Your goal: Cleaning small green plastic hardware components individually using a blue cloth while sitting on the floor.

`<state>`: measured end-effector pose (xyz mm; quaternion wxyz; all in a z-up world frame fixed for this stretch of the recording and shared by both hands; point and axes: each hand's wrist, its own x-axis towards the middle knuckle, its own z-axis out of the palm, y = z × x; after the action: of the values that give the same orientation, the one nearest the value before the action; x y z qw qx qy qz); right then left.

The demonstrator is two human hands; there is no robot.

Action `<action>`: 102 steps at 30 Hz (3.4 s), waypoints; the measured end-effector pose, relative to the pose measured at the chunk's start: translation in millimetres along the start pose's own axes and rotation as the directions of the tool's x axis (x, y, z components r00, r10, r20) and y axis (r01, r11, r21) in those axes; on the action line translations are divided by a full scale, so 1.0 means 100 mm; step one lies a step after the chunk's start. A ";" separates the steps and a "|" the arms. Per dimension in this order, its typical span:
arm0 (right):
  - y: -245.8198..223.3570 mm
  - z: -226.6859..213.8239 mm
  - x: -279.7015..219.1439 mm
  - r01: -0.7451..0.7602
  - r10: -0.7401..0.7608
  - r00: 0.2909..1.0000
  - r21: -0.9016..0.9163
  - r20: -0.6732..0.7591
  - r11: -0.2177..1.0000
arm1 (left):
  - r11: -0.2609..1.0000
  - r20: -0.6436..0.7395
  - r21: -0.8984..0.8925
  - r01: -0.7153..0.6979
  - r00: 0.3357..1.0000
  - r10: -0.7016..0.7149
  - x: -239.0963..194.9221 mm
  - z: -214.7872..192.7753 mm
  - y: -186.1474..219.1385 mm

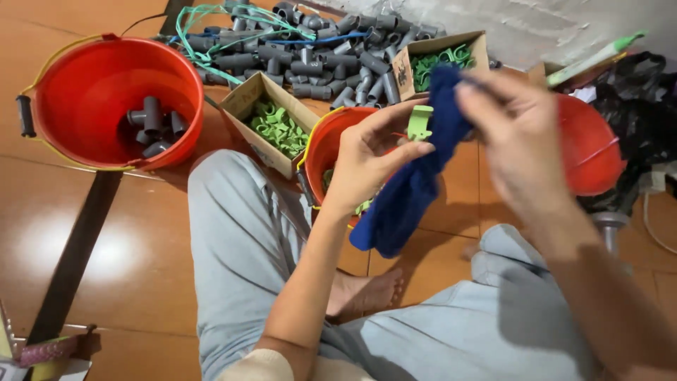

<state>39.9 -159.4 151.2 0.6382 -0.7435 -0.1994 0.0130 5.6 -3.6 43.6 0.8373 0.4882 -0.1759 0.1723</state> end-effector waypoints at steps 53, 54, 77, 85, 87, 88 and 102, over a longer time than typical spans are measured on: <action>0.36 0.09 -0.38 0.226 -0.198 0.974 -0.534 0.110 0.815 | 0.966 -0.128 -0.204 0.161 0.974 -0.189 -0.23 -0.07 -0.63; 0.35 0.05 -0.37 0.176 -0.176 0.983 -0.517 0.050 0.837 | 0.966 -0.114 -0.188 0.179 0.973 -0.203 -0.23 -0.07 -0.66; 0.52 0.05 -0.48 -0.106 0.137 0.987 -0.313 0.080 0.944 | 0.997 -0.189 0.072 -0.013 0.982 0.027 -0.27 0.04 -0.60; 0.70 -0.07 -0.47 -0.264 0.269 0.962 -0.092 0.051 0.960 | 0.953 -0.084 0.243 -0.180 0.975 0.205 -0.25 0.02 -0.39; 0.71 -0.02 -0.48 0.068 -0.003 0.982 -0.341 0.187 0.938 | 0.996 -0.110 0.038 -0.083 0.990 0.087 -0.27 0.07 -0.34; 0.72 0.00 -0.50 0.067 -0.002 0.982 -0.340 0.188 0.938 | 0.996 -0.111 0.039 -0.082 0.990 0.086 -0.28 0.07 -0.35; 0.75 0.09 -0.32 0.477 -0.429 0.858 -0.749 0.283 0.459 | 0.737 -0.147 -0.637 0.225 0.903 -0.403 -0.21 0.05 -0.37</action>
<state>28.6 -169.2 70.6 0.2103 -0.8668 -0.3906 -0.2276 3.5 -27.4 8.2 0.9817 0.1878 -0.0176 0.0279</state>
